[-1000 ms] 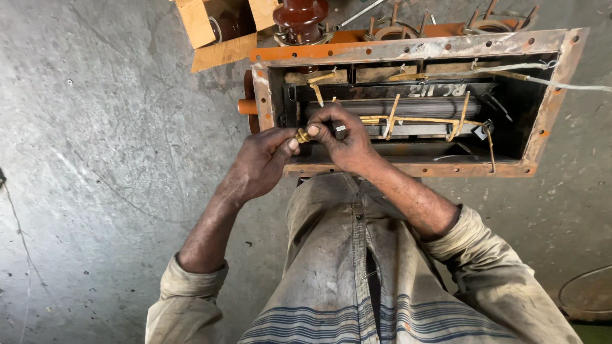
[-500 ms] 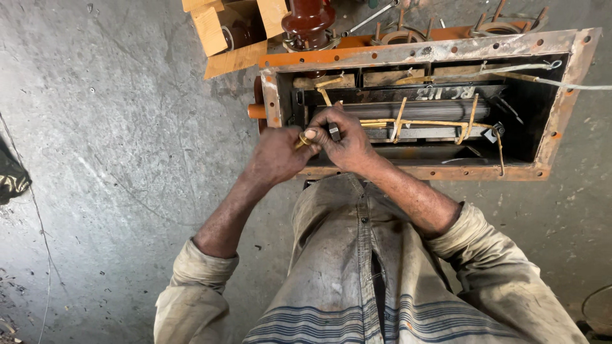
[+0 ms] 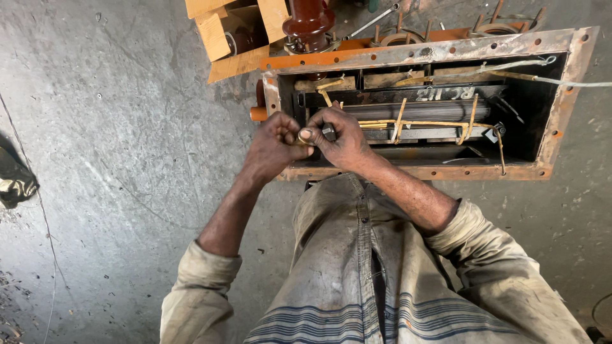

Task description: The person works on an orange transformer unit on the factory floor, using red-handled pliers to cut and route white wires inside the open tank. They then fit brass fittings and hardware onto the transformer's top plate, unwrap a plastic-wrapped brass part, and thread it into place inside the tank.

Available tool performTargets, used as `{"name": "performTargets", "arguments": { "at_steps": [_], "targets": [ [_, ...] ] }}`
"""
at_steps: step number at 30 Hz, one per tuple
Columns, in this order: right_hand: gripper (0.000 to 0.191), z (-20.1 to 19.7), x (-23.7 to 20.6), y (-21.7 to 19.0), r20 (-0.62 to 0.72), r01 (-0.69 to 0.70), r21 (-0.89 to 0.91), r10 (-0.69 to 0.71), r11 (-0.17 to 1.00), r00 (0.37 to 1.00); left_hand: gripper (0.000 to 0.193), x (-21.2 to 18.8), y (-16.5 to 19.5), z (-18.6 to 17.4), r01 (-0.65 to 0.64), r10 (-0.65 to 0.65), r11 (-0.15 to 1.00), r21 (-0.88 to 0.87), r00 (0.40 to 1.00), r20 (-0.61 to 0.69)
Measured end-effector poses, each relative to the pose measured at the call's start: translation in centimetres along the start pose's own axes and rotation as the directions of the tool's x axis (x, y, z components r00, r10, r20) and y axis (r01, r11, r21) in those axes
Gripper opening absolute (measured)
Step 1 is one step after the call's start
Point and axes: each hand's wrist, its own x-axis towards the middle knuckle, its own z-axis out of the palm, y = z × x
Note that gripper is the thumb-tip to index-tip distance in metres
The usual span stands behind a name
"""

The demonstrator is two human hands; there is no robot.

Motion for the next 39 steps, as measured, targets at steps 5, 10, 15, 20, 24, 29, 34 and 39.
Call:
{"name": "performTargets", "arguments": {
  "at_steps": [5, 10, 15, 20, 24, 29, 34, 39],
  "targets": [
    [0.026, 0.1, 0.2, -0.4, -0.035, 0.039, -0.12, -0.043, 0.992, 0.998, 0.02, 0.6, 0.2, 1.0, 0.014, -0.061, 0.97, 0.241, 0.98, 0.188],
    [0.023, -0.7, 0.5, -0.2, -0.022, 0.043, -0.168, -0.048, 0.985, 0.999, 0.018, -1.0, -0.2, -1.2, -0.002, 0.06, 0.962, -0.272, 0.976, 0.208],
    [0.022, -0.6, 0.4, 0.0, 0.013, 0.09, -0.14, -0.089, 0.986, 0.996, 0.036, 0.8, -1.8, 0.3, 0.103, -0.096, 0.991, -0.082, 0.991, 0.093],
    [0.023, -0.8, 0.3, 0.1, -0.012, 0.074, -0.153, -0.077, 0.985, 0.997, 0.033, 1.8, -2.9, 2.3, -0.24, 0.265, 0.96, -0.142, 0.944, 0.196],
    [0.021, -1.5, 0.5, 0.1, -0.023, 0.029, -0.21, -0.034, 0.977, 0.999, 0.024, -0.1, -2.5, 0.5, -0.014, 0.063, 0.989, -0.148, 0.94, 0.334],
    [0.024, -1.8, 0.6, -0.1, 0.052, 0.068, -0.142, -0.061, 0.987, 0.997, 0.03, -0.2, -1.0, 0.5, 0.125, -0.137, 0.989, 0.079, 0.977, 0.165],
    [0.024, -1.9, 0.5, 0.1, 0.029, 0.077, -0.123, -0.074, 0.989, 0.997, 0.055, 1.3, -2.0, 2.2, -0.341, 0.339, 0.939, 0.033, 0.939, 0.053],
    [0.026, -2.1, 0.6, 0.6, -0.038, 0.03, -0.18, -0.037, 0.983, 0.999, 0.032, 0.7, -3.5, 1.1, -0.019, 0.124, 0.941, -0.339, 0.948, 0.291]
  ]
}}
